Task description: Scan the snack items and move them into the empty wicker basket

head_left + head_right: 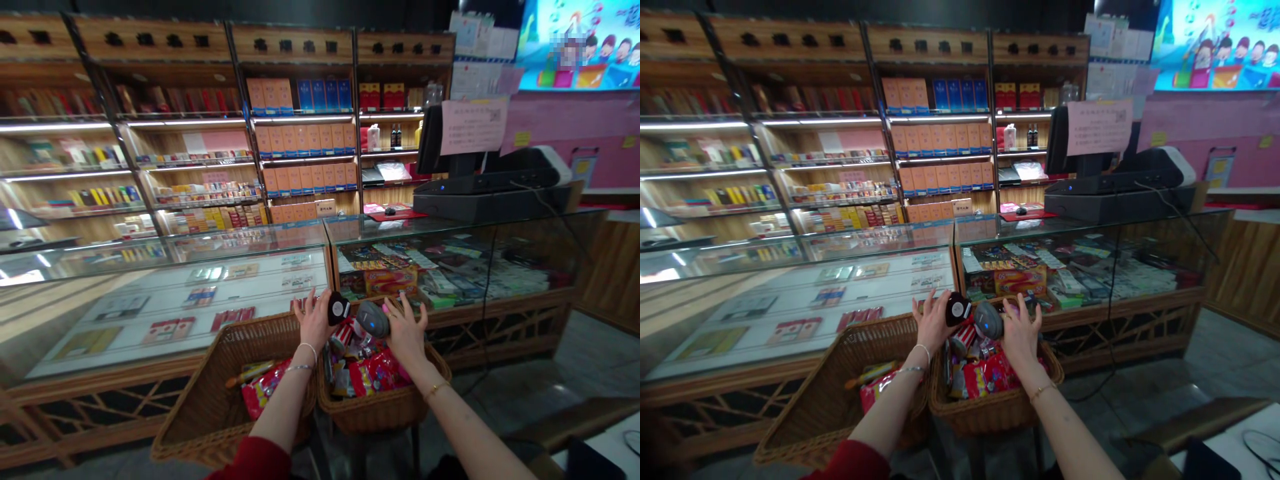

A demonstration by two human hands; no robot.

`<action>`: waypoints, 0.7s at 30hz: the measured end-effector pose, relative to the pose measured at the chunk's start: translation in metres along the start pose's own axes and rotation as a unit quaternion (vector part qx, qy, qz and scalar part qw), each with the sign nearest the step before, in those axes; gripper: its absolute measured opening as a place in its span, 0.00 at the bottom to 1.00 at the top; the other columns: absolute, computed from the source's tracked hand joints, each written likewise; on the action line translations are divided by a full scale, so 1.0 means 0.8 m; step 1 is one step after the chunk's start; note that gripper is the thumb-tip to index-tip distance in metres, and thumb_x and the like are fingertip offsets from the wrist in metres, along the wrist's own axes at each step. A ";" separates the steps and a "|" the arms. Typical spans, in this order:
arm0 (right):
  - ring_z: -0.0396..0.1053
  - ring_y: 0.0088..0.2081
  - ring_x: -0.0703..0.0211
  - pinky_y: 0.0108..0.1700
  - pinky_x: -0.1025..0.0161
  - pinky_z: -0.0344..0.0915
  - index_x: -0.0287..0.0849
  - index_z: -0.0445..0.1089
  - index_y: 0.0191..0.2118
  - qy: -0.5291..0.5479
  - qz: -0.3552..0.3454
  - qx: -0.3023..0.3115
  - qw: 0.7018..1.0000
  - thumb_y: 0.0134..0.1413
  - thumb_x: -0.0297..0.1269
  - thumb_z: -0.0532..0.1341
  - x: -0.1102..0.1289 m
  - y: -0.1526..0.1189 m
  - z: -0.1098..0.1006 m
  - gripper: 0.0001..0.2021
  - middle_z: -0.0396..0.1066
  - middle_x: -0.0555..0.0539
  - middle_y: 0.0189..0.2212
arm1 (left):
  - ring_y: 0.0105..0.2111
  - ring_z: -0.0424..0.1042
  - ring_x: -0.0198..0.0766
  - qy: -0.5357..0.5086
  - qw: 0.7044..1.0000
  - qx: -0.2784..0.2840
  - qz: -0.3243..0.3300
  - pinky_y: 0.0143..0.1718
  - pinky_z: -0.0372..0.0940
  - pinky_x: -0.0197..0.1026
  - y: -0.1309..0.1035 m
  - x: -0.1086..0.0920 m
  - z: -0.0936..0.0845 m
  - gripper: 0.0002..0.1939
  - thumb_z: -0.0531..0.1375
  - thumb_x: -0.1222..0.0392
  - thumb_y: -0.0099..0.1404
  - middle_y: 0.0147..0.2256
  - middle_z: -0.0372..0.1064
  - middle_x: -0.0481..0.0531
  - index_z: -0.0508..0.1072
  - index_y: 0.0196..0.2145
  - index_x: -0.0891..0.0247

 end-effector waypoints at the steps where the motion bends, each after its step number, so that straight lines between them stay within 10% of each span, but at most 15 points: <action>1: 0.46 0.70 0.44 0.67 0.34 0.28 0.47 0.75 0.49 -0.002 -0.004 0.005 1.000 0.50 0.27 0.57 0.004 0.000 0.001 0.21 0.66 0.48 0.62 | 0.68 0.49 0.58 -0.002 1.000 -0.002 -0.004 0.66 0.22 0.72 -0.002 0.001 0.001 0.43 0.66 0.44 0.58 0.63 0.64 0.59 0.56 0.67 0.52; 21: 0.43 0.71 0.45 0.67 0.33 0.29 0.47 0.75 0.47 0.018 -0.038 0.060 0.997 0.50 0.27 0.57 0.018 0.004 0.012 0.19 0.64 0.49 0.63 | 0.68 0.51 0.57 -0.027 1.000 0.006 -0.008 0.67 0.28 0.71 -0.010 0.005 0.012 0.44 0.69 0.51 0.54 0.62 0.65 0.55 0.58 0.66 0.48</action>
Point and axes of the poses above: each hand's wrist, its own y-axis towards the middle knuckle, its own z-axis out of the palm, x = y × z, the point moved 9 cm from there along y, towards the middle knuckle
